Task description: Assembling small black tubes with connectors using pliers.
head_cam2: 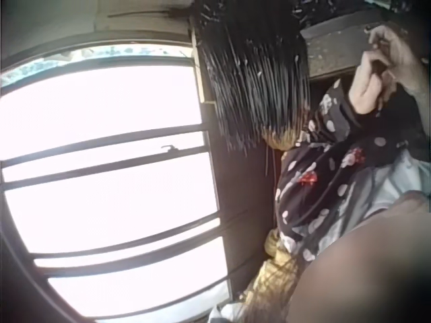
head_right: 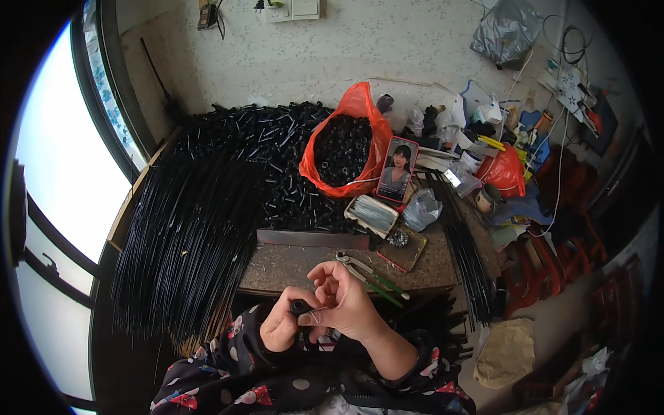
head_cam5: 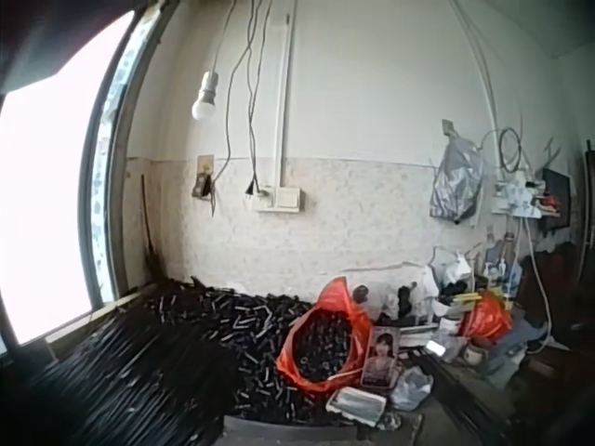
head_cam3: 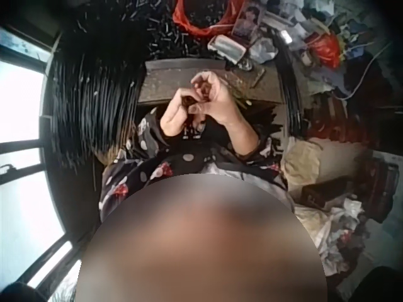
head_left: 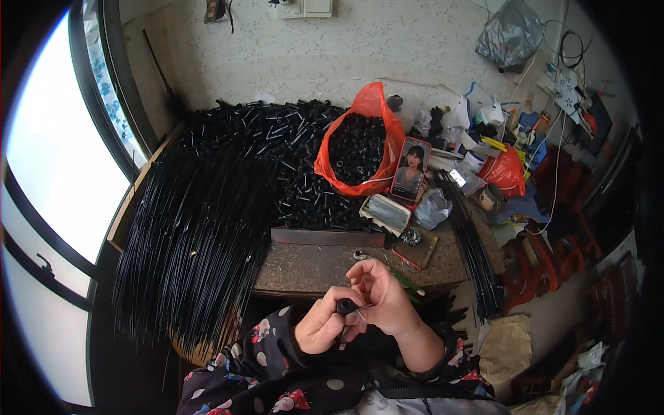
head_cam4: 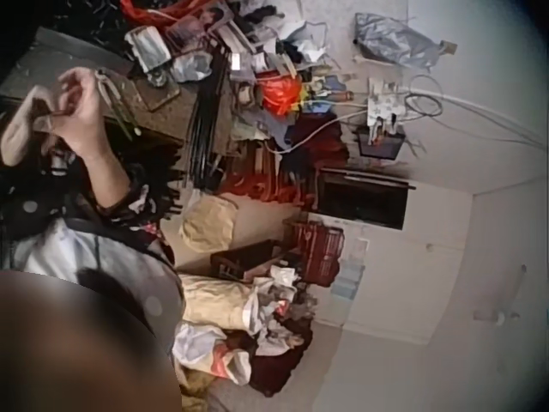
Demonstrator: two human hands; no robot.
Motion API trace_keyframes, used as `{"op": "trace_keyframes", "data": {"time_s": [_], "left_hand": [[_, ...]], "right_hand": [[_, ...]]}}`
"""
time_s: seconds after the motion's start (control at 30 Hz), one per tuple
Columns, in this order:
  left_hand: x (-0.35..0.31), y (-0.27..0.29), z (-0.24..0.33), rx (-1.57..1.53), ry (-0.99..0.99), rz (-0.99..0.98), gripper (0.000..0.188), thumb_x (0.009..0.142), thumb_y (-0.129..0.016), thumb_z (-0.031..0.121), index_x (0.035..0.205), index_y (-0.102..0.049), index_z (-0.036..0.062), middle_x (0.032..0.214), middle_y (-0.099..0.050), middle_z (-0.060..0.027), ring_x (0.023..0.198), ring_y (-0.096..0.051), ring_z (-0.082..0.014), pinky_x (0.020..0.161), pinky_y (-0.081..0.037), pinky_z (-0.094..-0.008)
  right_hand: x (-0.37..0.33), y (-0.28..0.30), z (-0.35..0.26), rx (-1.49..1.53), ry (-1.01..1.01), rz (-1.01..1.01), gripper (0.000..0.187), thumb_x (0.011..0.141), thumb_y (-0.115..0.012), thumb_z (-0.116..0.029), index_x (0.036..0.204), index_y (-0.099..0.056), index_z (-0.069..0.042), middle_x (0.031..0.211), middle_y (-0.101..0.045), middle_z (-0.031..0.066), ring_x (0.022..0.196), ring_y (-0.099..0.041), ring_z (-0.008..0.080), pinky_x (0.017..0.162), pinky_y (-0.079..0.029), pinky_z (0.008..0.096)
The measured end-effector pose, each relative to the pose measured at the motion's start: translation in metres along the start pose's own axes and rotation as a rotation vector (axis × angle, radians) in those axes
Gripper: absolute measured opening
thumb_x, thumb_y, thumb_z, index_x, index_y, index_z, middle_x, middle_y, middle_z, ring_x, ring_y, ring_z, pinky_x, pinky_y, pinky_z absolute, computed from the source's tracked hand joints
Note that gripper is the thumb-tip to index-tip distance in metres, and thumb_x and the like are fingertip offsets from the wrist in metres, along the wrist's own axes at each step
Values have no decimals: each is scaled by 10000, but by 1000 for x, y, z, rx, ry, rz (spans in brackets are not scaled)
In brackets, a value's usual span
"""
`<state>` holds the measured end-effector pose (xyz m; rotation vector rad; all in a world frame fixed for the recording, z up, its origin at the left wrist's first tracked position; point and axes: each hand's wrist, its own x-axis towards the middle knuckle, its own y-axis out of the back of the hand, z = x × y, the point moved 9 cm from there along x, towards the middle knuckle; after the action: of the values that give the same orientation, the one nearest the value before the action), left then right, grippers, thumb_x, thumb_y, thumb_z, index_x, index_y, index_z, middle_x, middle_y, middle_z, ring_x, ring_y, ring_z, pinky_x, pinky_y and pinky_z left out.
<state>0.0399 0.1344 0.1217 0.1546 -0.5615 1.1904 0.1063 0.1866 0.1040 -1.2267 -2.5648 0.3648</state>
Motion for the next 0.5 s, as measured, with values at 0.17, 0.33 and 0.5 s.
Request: {"op": "trace_keyframes", "data": {"time_s": [0.17,0.33,0.5], "left_hand": [[1,14,-16,-289,290,55,538,852,-478,513,951,-463,-15,779,-535,-102,590,-464,-99,526,-361,-205],[1,28,-19,-244,156,128,430,861,-525,415,913,-487,-11,769,-529,-69,610,-458,-75,547,-363,-194],[11,31,-12,-124,81,128,292,868,-564,279,906,-509,-4,762,-533,-21,635,-473,-50,588,-390,-185]], "right_hand": [[-6,-14,-58,-747,459,116,666,576,-832,-220,1129,-495,-64,981,-447,28,780,-476,107,651,-418,254],[-30,-36,-87,-1208,747,192,393,585,-787,-232,917,-642,-79,922,-514,46,805,-484,182,704,-407,294],[-34,-56,-95,-1604,893,163,366,608,-737,-242,911,-647,-57,882,-557,15,823,-481,207,716,-388,345]]}}
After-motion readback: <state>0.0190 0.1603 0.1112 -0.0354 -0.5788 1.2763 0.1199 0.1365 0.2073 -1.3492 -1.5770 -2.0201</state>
